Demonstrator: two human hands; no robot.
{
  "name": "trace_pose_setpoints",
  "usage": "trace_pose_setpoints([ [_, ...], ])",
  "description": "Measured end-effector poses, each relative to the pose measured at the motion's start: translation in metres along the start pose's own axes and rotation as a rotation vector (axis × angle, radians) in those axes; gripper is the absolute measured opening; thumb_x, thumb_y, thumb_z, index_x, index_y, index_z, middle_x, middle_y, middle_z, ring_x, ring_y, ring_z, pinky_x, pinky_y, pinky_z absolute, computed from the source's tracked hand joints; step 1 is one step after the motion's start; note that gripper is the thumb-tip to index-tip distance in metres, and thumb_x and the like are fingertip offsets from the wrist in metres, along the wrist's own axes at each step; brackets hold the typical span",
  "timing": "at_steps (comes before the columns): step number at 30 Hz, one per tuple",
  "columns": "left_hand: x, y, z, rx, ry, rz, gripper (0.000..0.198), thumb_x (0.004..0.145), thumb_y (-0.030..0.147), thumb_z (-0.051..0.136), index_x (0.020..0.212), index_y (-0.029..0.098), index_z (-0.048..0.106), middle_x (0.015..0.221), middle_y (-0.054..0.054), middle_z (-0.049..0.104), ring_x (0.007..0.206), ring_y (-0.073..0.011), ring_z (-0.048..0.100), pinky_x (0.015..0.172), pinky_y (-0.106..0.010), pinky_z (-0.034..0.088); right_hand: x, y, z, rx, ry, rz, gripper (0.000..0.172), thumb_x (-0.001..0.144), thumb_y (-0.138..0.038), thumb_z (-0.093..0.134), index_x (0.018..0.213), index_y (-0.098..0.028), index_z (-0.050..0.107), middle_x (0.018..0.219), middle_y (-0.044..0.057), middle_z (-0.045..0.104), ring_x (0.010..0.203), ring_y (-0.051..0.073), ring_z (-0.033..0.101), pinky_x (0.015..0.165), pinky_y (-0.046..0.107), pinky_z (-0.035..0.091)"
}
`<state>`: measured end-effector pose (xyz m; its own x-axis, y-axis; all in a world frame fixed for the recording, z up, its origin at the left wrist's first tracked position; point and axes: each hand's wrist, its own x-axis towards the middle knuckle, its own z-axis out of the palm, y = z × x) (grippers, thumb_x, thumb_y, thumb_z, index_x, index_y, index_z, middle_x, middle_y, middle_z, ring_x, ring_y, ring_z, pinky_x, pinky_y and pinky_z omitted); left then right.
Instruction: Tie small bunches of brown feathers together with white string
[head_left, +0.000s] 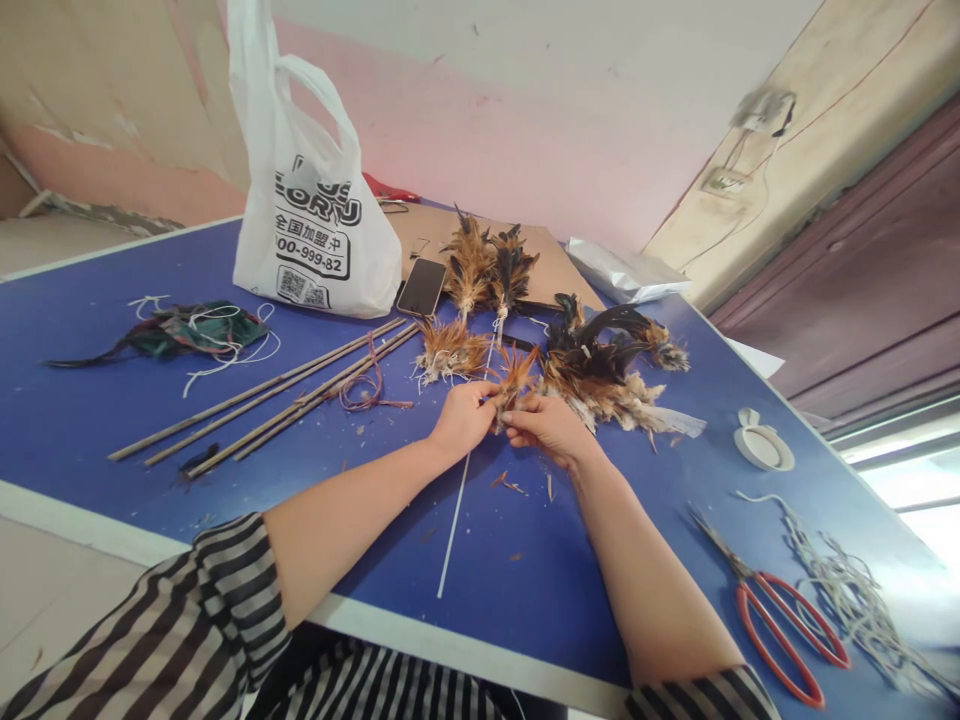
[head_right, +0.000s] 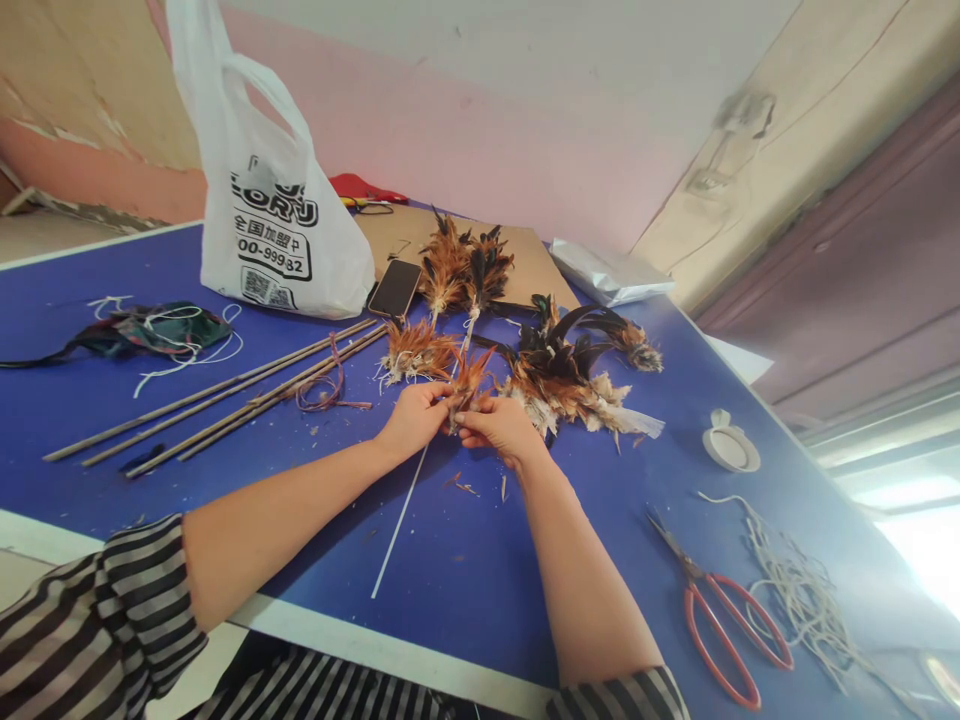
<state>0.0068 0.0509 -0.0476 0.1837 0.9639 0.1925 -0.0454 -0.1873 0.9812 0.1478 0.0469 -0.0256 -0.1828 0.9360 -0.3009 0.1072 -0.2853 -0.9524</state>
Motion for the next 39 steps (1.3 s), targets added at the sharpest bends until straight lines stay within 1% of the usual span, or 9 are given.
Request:
trace_pose_setpoints([
  [4, 0.003, -0.001, -0.001, -0.035, 0.056, -0.042, 0.017, 0.072, 0.027, 0.055, 0.076, 0.012, 0.064, 0.054, 0.0, 0.057, 0.042, -0.0069, 0.048, 0.043, -0.018, 0.04, 0.004, 0.003, -0.001, 0.094, 0.0, 0.006, 0.015, 0.057, -0.017, 0.071, 0.066, -0.011, 0.06, 0.052, 0.001, 0.059, 0.046, 0.008, 0.055, 0.043, 0.018, 0.05],
  [8, 0.008, 0.001, -0.003, -0.254, 0.11, -0.245, 0.011, 0.069, 0.021, 0.059, 0.073, 0.011, 0.062, 0.072, -0.005, 0.064, 0.057, -0.0108, 0.059, 0.048, -0.02, 0.045, 0.005, 0.001, -0.007, 0.23, 0.095, -0.038, 0.016, 0.059, -0.019, 0.07, 0.064, -0.012, 0.057, 0.048, 0.0, 0.059, 0.044, 0.009, 0.056, 0.043, 0.018, 0.051],
  [11, 0.008, 0.004, -0.003, -0.393, 0.05, -0.351, 0.012, 0.069, 0.02, 0.061, 0.076, 0.01, 0.062, 0.084, -0.009, 0.065, 0.065, -0.0129, 0.062, 0.052, -0.02, 0.047, 0.005, -0.001, -0.012, 0.256, 0.163, -0.068, 0.017, 0.058, -0.019, 0.071, 0.063, -0.012, 0.056, 0.047, 0.0, 0.058, 0.044, 0.009, 0.056, 0.043, 0.018, 0.05],
  [16, 0.003, 0.009, 0.001, -0.473, -0.051, -0.443, 0.012, 0.07, 0.016, 0.061, 0.079, 0.007, 0.061, 0.077, -0.012, 0.065, 0.065, -0.0143, 0.063, 0.051, -0.018, 0.048, 0.003, -0.003, -0.012, 0.244, 0.124, -0.084, 0.019, 0.057, -0.023, 0.072, 0.064, -0.012, 0.058, 0.047, -0.001, 0.058, 0.042, 0.007, 0.053, 0.043, 0.017, 0.049],
  [19, 0.002, 0.011, 0.001, -0.532, -0.071, -0.472, 0.01, 0.07, 0.014, 0.061, 0.077, 0.007, 0.061, 0.075, -0.011, 0.066, 0.062, -0.013, 0.063, 0.05, -0.017, 0.048, 0.003, -0.003, -0.011, 0.215, 0.107, -0.093, 0.021, 0.057, -0.026, 0.072, 0.065, -0.012, 0.059, 0.047, -0.002, 0.057, 0.041, 0.006, 0.051, 0.044, 0.017, 0.047],
  [25, 0.004, 0.012, 0.0, -0.555, -0.08, -0.526, 0.007, 0.069, 0.01, 0.062, 0.075, 0.007, 0.06, 0.07, -0.01, 0.065, 0.059, -0.0122, 0.063, 0.05, -0.016, 0.049, 0.002, -0.003, -0.013, 0.077, 0.158, -0.137, 0.022, 0.054, -0.028, 0.072, 0.065, -0.012, 0.06, 0.049, 0.0, 0.057, 0.044, 0.008, 0.051, 0.044, 0.02, 0.047],
  [29, 0.004, 0.013, -0.001, -0.48, -0.135, -0.519, 0.003, 0.068, 0.01, 0.062, 0.07, 0.007, 0.062, 0.066, -0.009, 0.065, 0.059, -0.0114, 0.063, 0.05, -0.015, 0.048, 0.001, -0.004, -0.014, -0.009, 0.191, -0.158, 0.02, 0.054, -0.027, 0.071, 0.065, -0.013, 0.061, 0.049, -0.001, 0.056, 0.044, 0.009, 0.05, 0.042, 0.02, 0.045],
  [34, 0.003, 0.015, -0.003, -0.325, -0.199, -0.467, 0.004, 0.067, 0.01, 0.063, 0.068, 0.007, 0.062, 0.06, -0.007, 0.064, 0.055, -0.0102, 0.061, 0.052, -0.017, 0.049, -0.001, -0.005, -0.015, -0.073, 0.181, -0.157, 0.021, 0.055, -0.03, 0.07, 0.061, -0.012, 0.061, 0.046, 0.0, 0.055, 0.041, 0.008, 0.048, 0.04, 0.02, 0.042],
  [39, 0.007, 0.013, -0.006, -0.314, -0.141, -0.48, 0.009, 0.067, 0.011, 0.063, 0.062, 0.006, 0.058, 0.055, -0.005, 0.061, 0.047, -0.0084, 0.057, 0.049, -0.017, 0.048, 0.0, -0.004, -0.023, -0.034, 0.193, -0.152, 0.026, 0.052, -0.033, 0.073, 0.06, -0.012, 0.059, 0.045, -0.001, 0.052, 0.04, 0.008, 0.046, 0.038, 0.02, 0.04],
])
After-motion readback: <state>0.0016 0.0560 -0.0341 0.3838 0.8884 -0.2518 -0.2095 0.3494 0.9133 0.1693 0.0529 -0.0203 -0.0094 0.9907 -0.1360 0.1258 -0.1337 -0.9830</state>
